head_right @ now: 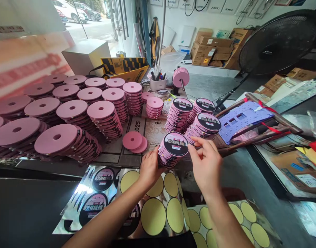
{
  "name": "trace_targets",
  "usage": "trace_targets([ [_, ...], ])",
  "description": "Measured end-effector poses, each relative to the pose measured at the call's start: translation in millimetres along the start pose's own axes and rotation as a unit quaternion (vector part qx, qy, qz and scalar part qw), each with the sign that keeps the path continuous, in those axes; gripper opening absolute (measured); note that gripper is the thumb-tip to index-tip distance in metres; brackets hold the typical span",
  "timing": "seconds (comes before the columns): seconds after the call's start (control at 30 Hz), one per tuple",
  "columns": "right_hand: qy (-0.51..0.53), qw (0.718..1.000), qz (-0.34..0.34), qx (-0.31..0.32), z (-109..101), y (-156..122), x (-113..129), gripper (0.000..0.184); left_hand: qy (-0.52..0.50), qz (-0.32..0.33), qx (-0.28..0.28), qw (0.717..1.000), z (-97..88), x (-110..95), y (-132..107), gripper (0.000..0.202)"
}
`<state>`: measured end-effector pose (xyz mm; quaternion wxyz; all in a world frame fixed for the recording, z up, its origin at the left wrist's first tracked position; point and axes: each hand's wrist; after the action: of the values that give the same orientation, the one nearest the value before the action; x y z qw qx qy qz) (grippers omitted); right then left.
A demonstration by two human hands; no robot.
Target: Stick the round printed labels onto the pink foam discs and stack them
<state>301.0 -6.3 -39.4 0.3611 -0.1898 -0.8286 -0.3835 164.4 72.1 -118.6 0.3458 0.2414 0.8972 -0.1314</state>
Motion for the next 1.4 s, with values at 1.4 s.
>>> trace_targets([
  [1.4, 0.029, 0.967, -0.153, 0.201, 57, -173, 27, 0.016, -0.572, -0.390, 0.062, 0.719, -46.0, 54, -129, 0.025],
])
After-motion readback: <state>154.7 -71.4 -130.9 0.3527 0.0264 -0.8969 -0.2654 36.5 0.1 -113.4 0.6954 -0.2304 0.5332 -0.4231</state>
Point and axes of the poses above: each hand's wrist, its own y-axis towards the middle knuckle, its own z-axis out of the palm, x = y × z, and after that the axes turned 10 degrees about -z, right-handed
